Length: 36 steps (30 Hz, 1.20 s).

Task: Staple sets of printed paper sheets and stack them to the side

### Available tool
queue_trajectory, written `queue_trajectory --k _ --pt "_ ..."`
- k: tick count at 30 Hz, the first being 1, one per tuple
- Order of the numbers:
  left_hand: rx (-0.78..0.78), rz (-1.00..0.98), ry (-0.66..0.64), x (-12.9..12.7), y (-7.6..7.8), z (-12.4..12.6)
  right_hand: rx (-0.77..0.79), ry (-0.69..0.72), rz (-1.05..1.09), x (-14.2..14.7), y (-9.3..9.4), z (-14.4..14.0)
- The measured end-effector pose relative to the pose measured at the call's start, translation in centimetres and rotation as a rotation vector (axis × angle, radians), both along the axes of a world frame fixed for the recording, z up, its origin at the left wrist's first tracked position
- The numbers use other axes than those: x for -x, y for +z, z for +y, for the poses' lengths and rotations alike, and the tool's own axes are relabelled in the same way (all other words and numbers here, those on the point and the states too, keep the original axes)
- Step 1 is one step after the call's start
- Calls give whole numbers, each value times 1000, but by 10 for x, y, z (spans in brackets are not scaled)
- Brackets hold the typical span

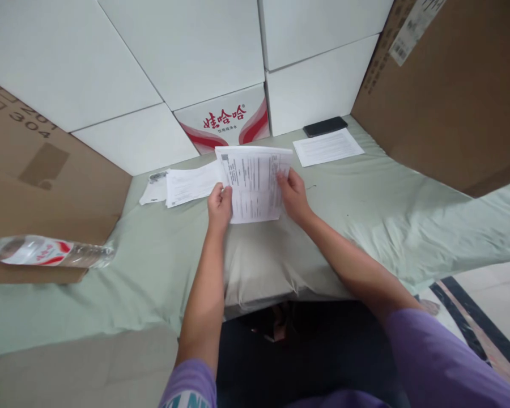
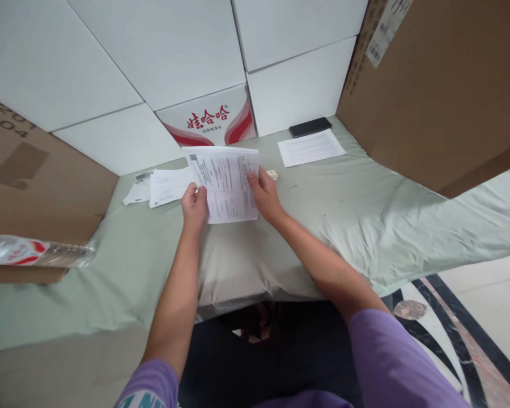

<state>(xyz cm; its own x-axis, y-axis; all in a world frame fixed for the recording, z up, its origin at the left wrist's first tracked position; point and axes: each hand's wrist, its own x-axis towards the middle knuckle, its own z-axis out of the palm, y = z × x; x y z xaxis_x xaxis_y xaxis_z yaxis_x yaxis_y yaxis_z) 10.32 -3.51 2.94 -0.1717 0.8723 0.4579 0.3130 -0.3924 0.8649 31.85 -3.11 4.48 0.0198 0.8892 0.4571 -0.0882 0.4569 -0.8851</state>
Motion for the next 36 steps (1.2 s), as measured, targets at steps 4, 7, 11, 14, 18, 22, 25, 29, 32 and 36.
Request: queue_trajectory --k 4,7,11,14,18,22,25,29,32,36 --pt "-28 275 56 19 20 -11 16 46 -39 -18 10 11" --pt "46 479 -47 25 35 -22 -64 118 -221 -33 20 12" --pt "147 593 -165 22 40 -29 -76 278 -452 -32 16 12" --pt "135 546 -78 31 36 -25 0 193 -340 -24 -1 20" --pt "109 183 -12 55 21 -11 68 142 -63 -21 -18 32" --pt "67 -98 -62 59 1 3 110 151 6 -21 -26 38" --pt "70 -230 -82 50 -14 10 158 116 -1 -19 -30 39" --pt "109 -329 -94 36 -30 14 152 80 -52 -14 -36 33" --pt "111 -360 -63 28 -34 11 97 83 -95 -13 -38 30" --pt "145 -288 -53 19 -30 6 76 115 -127 -14 -41 32"
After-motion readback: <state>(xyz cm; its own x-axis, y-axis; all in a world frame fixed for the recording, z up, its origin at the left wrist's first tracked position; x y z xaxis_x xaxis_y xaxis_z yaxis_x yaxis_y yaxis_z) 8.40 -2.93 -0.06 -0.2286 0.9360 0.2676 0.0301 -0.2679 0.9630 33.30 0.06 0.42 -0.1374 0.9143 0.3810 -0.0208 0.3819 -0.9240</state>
